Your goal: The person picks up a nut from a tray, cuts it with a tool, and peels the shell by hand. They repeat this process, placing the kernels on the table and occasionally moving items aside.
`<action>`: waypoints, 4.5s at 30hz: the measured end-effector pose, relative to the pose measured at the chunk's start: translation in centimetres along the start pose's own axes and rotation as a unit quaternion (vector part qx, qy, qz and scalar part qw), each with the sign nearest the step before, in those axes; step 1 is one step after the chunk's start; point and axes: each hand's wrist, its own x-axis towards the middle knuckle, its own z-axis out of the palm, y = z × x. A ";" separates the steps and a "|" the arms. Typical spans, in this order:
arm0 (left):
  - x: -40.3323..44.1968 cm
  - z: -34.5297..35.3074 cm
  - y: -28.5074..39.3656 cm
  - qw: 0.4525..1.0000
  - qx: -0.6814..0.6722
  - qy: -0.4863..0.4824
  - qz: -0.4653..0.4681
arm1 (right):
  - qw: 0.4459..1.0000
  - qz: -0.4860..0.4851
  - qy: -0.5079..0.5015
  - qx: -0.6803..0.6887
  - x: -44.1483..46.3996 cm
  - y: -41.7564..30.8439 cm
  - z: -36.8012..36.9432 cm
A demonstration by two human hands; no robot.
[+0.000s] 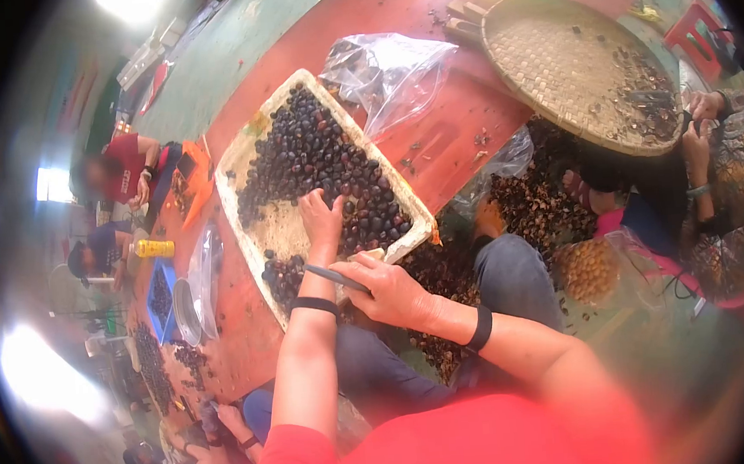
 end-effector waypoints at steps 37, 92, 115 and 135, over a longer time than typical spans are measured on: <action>-7.8 -19.4 -6.1 0.507 -0.783 0.042 -0.358 | 0.996 0.069 -0.012 0.063 -0.9 0.1 2.9; -23.8 -21.7 -22.4 0.939 -0.165 -0.051 -0.296 | 0.958 0.048 -0.256 -0.121 -1.0 2.6 30.0; -23.4 -20.1 -24.3 0.947 -0.139 -0.087 -0.275 | 0.956 0.014 -0.239 -0.173 -1.4 2.3 30.8; -10.2 -16.1 -16.0 0.959 -0.181 -0.069 -0.206 | 0.952 0.049 -0.261 -0.154 -4.4 2.5 21.3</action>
